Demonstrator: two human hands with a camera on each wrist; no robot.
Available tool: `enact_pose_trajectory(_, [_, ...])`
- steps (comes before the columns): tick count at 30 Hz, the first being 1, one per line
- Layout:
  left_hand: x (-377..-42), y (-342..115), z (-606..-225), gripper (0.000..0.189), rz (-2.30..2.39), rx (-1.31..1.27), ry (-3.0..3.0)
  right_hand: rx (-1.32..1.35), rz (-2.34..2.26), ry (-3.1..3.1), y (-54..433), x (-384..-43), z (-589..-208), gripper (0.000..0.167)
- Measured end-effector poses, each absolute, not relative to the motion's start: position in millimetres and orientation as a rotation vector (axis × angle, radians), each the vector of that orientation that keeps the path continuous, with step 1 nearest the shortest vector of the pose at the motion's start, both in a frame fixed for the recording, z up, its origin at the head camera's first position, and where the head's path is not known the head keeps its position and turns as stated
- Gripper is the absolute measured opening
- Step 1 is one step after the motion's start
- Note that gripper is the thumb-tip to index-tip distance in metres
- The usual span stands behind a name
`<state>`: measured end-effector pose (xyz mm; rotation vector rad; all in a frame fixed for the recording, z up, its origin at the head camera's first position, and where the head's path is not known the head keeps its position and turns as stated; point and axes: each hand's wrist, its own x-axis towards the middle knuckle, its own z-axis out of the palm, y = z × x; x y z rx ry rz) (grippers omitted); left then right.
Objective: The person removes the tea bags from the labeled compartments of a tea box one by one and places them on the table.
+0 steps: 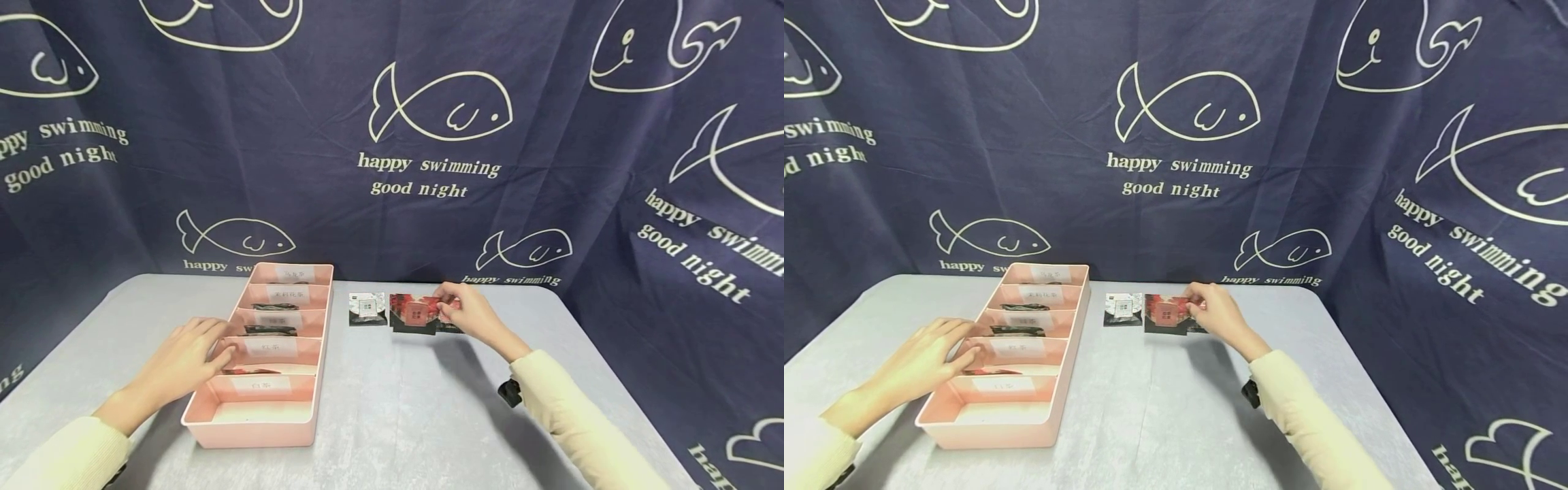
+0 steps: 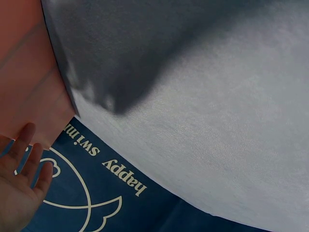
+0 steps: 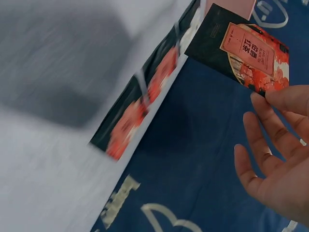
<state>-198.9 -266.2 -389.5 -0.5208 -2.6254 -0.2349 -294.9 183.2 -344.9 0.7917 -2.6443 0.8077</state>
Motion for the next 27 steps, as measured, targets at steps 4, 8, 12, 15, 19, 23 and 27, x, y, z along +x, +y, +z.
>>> enact_pose_trajectory(4, [-199,-267,-390,0.033,-0.229,-0.521,-2.63,0.717,0.779,-2.685,206,-300,-350,0.011])
enact_pose_trajectory(8, [-199,-267,-389,0.034,-0.223,-0.524,-2.624,0.685,0.771,-2.683,228,-306,-353,0.01])
enact_pose_trajectory(12, [-199,-266,-389,0.035,-0.226,-0.523,-2.626,0.658,0.756,-2.687,249,-311,-356,0.01])
enact_pose_trajectory(15, [-199,-266,-389,0.034,-0.233,-0.522,-2.632,0.633,0.741,-2.701,263,-315,-356,0.01])
enact_pose_trajectory(19, [-199,-266,-388,0.034,-0.238,-0.521,-2.637,0.61,0.719,-2.727,281,-317,-355,0.009])
enact_pose_trajectory(23, [-198,-266,-388,0.034,-0.237,-0.519,-2.639,0.609,0.738,-2.746,299,-319,-355,0.009])
enact_pose_trajectory(27, [-198,-266,-387,0.033,-0.242,-0.52,-2.642,0.586,0.717,-2.771,312,-319,-354,0.008])
